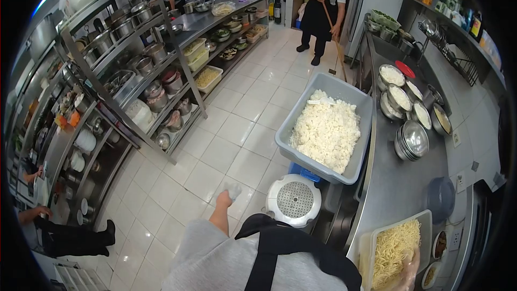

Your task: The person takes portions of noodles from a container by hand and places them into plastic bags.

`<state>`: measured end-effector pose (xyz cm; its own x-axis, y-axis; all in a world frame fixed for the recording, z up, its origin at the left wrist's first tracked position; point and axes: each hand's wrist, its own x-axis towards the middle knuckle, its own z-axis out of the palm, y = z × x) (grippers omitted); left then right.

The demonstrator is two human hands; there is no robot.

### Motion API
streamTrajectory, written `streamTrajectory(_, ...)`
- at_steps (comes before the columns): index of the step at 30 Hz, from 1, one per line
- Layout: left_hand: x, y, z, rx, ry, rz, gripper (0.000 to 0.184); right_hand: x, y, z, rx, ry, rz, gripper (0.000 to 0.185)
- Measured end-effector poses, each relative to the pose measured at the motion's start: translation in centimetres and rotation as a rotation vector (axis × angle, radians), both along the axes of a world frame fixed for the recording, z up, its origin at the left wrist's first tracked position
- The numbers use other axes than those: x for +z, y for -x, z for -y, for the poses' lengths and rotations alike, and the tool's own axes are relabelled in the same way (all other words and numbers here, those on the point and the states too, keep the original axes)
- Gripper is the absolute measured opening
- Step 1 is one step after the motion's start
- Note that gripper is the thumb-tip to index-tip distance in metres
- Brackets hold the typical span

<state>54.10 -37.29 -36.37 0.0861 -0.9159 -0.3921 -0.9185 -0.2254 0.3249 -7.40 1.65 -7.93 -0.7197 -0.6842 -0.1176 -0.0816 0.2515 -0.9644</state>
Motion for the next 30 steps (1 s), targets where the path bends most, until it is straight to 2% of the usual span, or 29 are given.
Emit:
streamTrajectory(5, 0.2, -0.3, -2.4, 0.17, -0.039, -0.031, 0.036, -2.1, 1.9, -1.7, -0.131, -0.05, 0.017, 0.059)
streamTrajectory(8, -0.8, 0.9, -1.8, 0.06, -0.009, -0.009, 0.042, -0.5, 0.0, 0.0, -0.194, -0.067, -0.019, 0.054)
streamTrajectory(10, -0.1, 2.9, -1.6, -0.023, 0.055, -0.045, 0.034, 0.1, 0.2, -0.4, -0.218, -0.08, -0.047, 0.052)
streamTrajectory(12, 1.0, 5.1, -1.0, -0.056, 0.061, -0.09, 0.036, 0.0, 1.1, -1.4, -0.203, -0.105, -0.199, 0.05)
streamTrajectory(13, 1.5, 5.6, -0.8, -0.084, 0.076, -0.11, 0.039, 2.2, -1.2, -0.1, -0.257, -0.123, -0.146, 0.05)
streamTrajectory(17, 1.5, 7.2, 0.7, -0.139, 0.16, -0.137, 0.046, 3.1, -3.5, 0.7, -0.161, -0.114, -0.192, 0.043)
streamTrajectory(19, 1.9, 7.7, 0.4, -0.175, 0.151, -0.153, 0.05, 3.4, -5.1, 0.6, -0.251, 0.136, -0.174, 0.037)
streamTrajectory(20, 2.0, 7.9, 0.1, -0.184, 0.148, -0.154, 0.05, 2.8, -4.6, -0.1, -0.261, 0.133, -0.176, 0.037)
streamTrajectory(22, 2.4, 7.5, 0.1, -0.164, 0.078, -0.137, 0.05, 1.0, -3.5, -1.2, -0.282, 0.153, -0.25, 0.034)
streamTrajectory(23, 2.6, 7.2, 0.2, -0.175, 0.082, -0.132, 0.05, 1.0, -3.1, -1.2, -0.351, -0.075, -0.375, 0.034)
streamTrajectory(24, 2.3, 6.8, 0.1, -0.172, 0.05, -0.108, 0.05, 0.8, -3.3, -1.4, -0.381, -0.125, -0.453, 0.033)
streamTrajectory(30, 2.1, 4.8, -0.8, -0.141, -0.002, -0.046, 0.049, 0.4, -3.5, -1.5, -0.375, -0.1, -0.64, 0.033)
